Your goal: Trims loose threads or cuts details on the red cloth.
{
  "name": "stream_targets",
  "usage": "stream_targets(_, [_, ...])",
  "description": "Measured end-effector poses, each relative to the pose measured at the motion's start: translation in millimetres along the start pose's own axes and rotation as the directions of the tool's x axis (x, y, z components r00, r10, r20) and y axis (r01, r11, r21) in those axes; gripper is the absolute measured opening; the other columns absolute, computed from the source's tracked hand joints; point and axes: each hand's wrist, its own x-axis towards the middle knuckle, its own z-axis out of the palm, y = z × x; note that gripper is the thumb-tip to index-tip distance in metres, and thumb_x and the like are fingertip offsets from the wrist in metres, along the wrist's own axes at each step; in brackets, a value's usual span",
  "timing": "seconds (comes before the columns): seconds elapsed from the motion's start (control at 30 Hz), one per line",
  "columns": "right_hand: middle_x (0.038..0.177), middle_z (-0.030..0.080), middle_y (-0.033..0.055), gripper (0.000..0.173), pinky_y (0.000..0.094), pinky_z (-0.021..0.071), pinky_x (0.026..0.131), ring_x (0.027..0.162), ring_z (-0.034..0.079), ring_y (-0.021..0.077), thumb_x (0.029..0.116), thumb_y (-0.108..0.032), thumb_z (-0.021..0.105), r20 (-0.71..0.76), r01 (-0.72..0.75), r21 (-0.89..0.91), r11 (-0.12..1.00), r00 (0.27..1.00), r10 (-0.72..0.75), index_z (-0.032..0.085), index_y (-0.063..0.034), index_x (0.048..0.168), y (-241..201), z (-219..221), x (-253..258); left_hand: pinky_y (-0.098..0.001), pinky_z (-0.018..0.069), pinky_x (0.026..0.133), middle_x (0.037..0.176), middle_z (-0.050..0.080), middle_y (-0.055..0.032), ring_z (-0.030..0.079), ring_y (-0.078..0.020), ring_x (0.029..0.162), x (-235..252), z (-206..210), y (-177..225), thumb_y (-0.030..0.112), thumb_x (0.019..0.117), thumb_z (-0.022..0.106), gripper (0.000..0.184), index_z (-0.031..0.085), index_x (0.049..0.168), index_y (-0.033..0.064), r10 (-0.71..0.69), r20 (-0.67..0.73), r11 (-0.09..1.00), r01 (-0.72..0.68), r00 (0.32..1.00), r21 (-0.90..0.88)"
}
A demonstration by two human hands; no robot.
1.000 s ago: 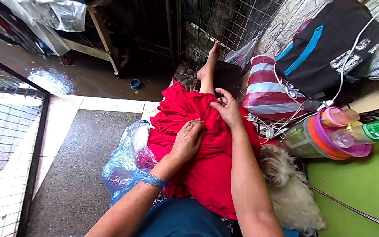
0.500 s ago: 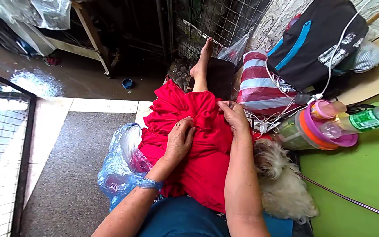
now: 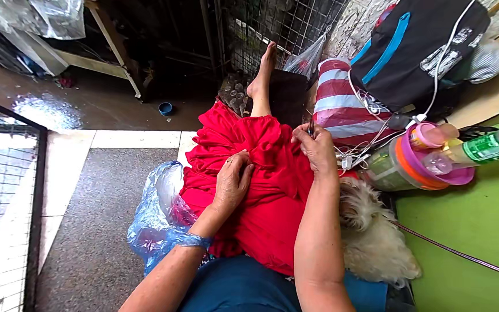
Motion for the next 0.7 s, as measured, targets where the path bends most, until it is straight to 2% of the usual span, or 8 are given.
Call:
stream_targets(0.07, [0.069, 0.057, -0.0093, 0.014, 0.0135, 0.0343, 0.051, 0.052, 0.04, -0.0051, 0.1028, -0.01, 0.054, -0.009, 0.004, -0.023, 1.0, 1.0, -0.004, 0.061, -0.0061, 0.091, 3, 5, 2, -0.0437, 0.0484, 0.107, 0.116, 0.069, -0.0241, 0.064, -0.0336, 0.121, 0, 0, 0, 0.007, 0.0989, 0.057, 0.017, 0.066, 0.1, -0.0079, -0.003, -0.001, 1.0, 0.003, 1.0, -0.001])
stream_targets(0.17, [0.064, 0.055, -0.0112, 0.03, 0.0134, 0.0314, 0.047, 0.048, 0.038, -0.0056, 0.1062, -0.015, 0.045, -0.095, 0.029, 0.008, 1.0, 0.995, -0.028, 0.057, -0.0119, 0.079, 6, 12, 5, -0.0434, 0.0485, 0.107, 0.116, 0.069, -0.0234, 0.064, -0.0328, 0.121, 0, -1, 0, 0.008, 0.0993, 0.057, 0.018, 0.066, 0.101, -0.0074, -0.006, -0.001, 1.0, 0.006, 1.0, 0.0])
stream_targets(0.27, [0.064, 0.053, -0.0097, 0.028, 0.0155, 0.0347, 0.052, 0.052, 0.041, -0.0041, 0.1061, -0.02, 0.052, -0.137, 0.012, -0.091, 0.996, 0.99, -0.025, 0.057, -0.0087, 0.081, 5, 14, 4, -0.0458, 0.0495, 0.106, 0.113, 0.07, -0.0238, 0.065, -0.0352, 0.12, 1, 1, 2, 0.005, 0.0969, 0.059, 0.014, 0.067, 0.098, -0.0074, 0.025, 0.003, 0.999, -0.025, 1.0, 0.036])
stream_targets(0.33, [0.078, 0.057, -0.0013, 0.023, 0.0218, 0.0443, 0.065, 0.066, 0.051, 0.002, 0.1016, -0.023, 0.061, -0.083, 0.023, -0.203, 0.979, 0.996, -0.04, 0.06, -0.0009, 0.098, -8, 19, 5, -0.0481, 0.0504, 0.105, 0.113, 0.071, -0.0242, 0.066, -0.0373, 0.119, 3, 3, 4, 0.002, 0.0945, 0.06, 0.014, 0.068, 0.098, -0.0085, 0.063, 0.028, 0.996, -0.064, 0.998, 0.068])
stream_targets(0.43, [0.112, 0.067, 0.0187, 0.035, 0.0392, 0.0522, 0.09, 0.098, 0.065, 0.0213, 0.0974, -0.016, 0.068, 0.127, 0.059, -0.315, 0.947, 0.992, -0.019, 0.059, 0.0053, 0.125, -47, 43, 20, -0.0486, 0.0495, 0.106, 0.116, 0.072, -0.0221, 0.066, -0.0368, 0.121, 2, 4, 6, 0.001, 0.0935, 0.06, 0.014, 0.07, 0.099, -0.0078, 0.106, 0.053, 0.993, -0.108, 0.993, 0.041])
stream_targets(0.5, [0.118, 0.067, 0.0205, 0.03, 0.0418, 0.0528, 0.095, 0.104, 0.067, 0.0246, 0.0994, -0.01, 0.064, 0.251, 0.064, -0.394, 0.917, 0.967, 0.041, 0.061, 0.0044, 0.125, -68, 72, 43, -0.0505, 0.0482, 0.108, 0.118, 0.072, -0.0205, 0.065, -0.0362, 0.122, 1, 5, 6, 0.003, 0.0941, 0.06, 0.015, 0.071, 0.099, -0.0064, 0.124, 0.061, 0.991, -0.126, 0.99, 0.033])
stream_targets(0.57, [0.11, 0.069, 0.0189, 0.021, 0.0441, 0.0524, 0.092, 0.099, 0.068, 0.0259, 0.1, -0.008, 0.059, 0.295, 0.046, -0.468, 0.883, 0.949, 0.107, 0.065, 0.0039, 0.116, -71, 106, 72, -0.0513, 0.0475, 0.108, 0.119, 0.073, -0.0187, 0.065, -0.0351, 0.123, 0, 7, 7, 0.005, 0.0947, 0.06, 0.015, 0.072, 0.098, -0.0041, 0.132, 0.063, 0.99, -0.135, 0.989, 0.036])
stream_targets(0.7, [0.116, 0.066, 0.0316, 0.037, 0.0614, 0.0472, 0.098, 0.112, 0.063, 0.0443, 0.0992, -0.022, 0.066, 0.251, -0.056, -0.545, 0.836, 0.941, 0.226, 0.066, 0.0121, 0.114, -32, 153, 93, -0.053, 0.046, 0.11, 0.111, 0.074, -0.019, 0.066, -0.0354, 0.121, -6, 5, 9, 0.006, 0.0968, 0.058, 0.021, 0.073, 0.105, -0.0065, 0.096, 0.073, 0.995, -0.096, 0.993, 0.002])
